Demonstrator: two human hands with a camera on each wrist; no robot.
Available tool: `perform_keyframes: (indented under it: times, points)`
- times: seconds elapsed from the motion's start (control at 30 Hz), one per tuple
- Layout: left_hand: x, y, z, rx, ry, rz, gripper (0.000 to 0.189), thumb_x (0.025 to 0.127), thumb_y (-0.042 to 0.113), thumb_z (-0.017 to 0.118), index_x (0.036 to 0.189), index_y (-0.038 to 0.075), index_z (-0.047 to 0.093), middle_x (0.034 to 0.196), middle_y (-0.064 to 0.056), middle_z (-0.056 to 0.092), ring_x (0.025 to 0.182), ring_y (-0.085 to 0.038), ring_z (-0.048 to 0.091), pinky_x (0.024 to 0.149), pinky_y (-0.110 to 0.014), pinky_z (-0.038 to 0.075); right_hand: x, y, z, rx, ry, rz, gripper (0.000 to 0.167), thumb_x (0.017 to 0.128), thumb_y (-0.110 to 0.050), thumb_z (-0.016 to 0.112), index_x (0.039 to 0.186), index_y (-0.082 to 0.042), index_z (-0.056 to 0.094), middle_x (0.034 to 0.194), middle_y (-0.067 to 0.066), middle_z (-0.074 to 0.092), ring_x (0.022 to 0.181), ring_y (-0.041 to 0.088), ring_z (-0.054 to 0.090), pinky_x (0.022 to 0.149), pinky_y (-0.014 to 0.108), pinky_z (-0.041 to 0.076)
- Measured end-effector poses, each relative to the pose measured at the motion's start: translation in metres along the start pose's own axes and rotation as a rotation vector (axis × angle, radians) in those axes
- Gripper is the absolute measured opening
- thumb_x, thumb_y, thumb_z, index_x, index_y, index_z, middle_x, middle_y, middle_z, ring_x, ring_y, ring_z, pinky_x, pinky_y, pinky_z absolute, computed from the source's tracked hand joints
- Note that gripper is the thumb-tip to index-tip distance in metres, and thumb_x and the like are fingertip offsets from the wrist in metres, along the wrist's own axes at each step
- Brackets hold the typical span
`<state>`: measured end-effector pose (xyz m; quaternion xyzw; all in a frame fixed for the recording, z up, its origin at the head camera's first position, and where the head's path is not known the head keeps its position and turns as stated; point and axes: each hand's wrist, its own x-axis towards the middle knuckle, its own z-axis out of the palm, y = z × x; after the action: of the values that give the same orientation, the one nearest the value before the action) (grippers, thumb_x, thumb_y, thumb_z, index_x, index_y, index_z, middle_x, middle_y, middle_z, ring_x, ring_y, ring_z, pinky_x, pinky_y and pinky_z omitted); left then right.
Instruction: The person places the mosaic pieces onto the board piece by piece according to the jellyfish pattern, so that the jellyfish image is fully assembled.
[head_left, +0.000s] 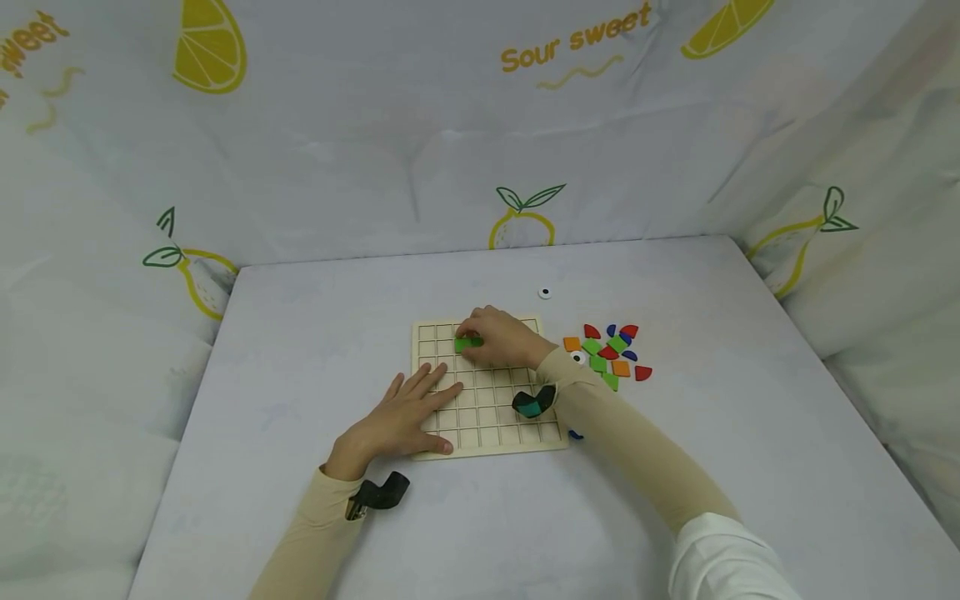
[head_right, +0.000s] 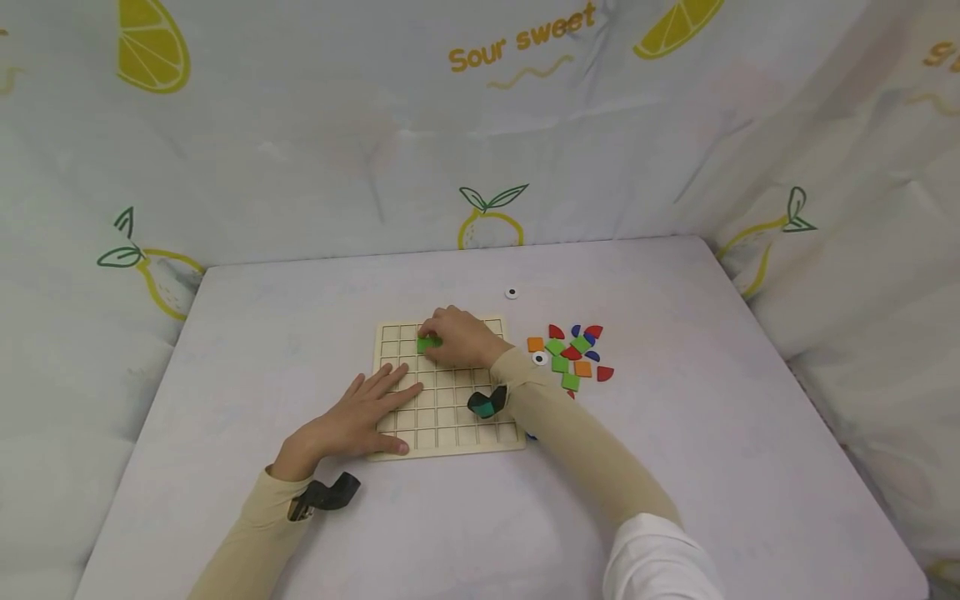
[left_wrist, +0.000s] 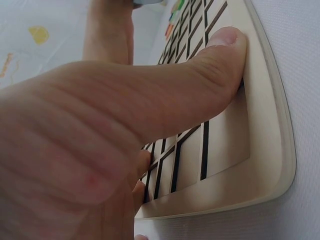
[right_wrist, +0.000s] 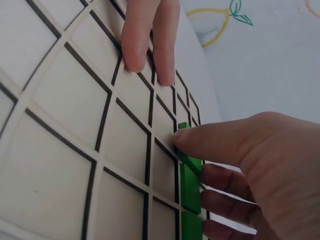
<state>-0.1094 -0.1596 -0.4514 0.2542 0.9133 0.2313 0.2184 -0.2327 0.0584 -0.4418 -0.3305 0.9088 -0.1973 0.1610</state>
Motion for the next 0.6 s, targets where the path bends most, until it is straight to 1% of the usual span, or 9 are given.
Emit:
perform_keyframes:
  times: [0.37,0.6]
  points:
    - [0.0001,0.0014,0.0002,-0.007,-0.003,-0.012,0.090,0.086,0.044,0.078,0.160,0.021,0.033,0.172,-0.012,0.009,0.160,-0.037,0.000,0.125,-0.066,0.001,0.0017,-0.0001,0.0014,-0.036,0.012,-0.018,0.033,0.097,-0.028,0.069,0.125,-0.013,0.070,0.117,0.003,0.067,0.104,0.019,0.058,0.093,0.036,0.051]
    - [-0.0004,0.0035,-0.0014,-0.007,-0.007,-0.017,0.089,0.086,0.044,0.078,0.160,0.020,0.033,0.172,-0.012,0.008,0.160,-0.037,0.000,0.125,-0.065,0.001,0.0008,-0.0007,0.0003,-0.038,0.007,-0.011,0.033,0.096,-0.029,0.069,0.126,-0.014,0.070,0.119,0.003,0.067,0.105,0.020,0.057,0.093,0.037,0.051]
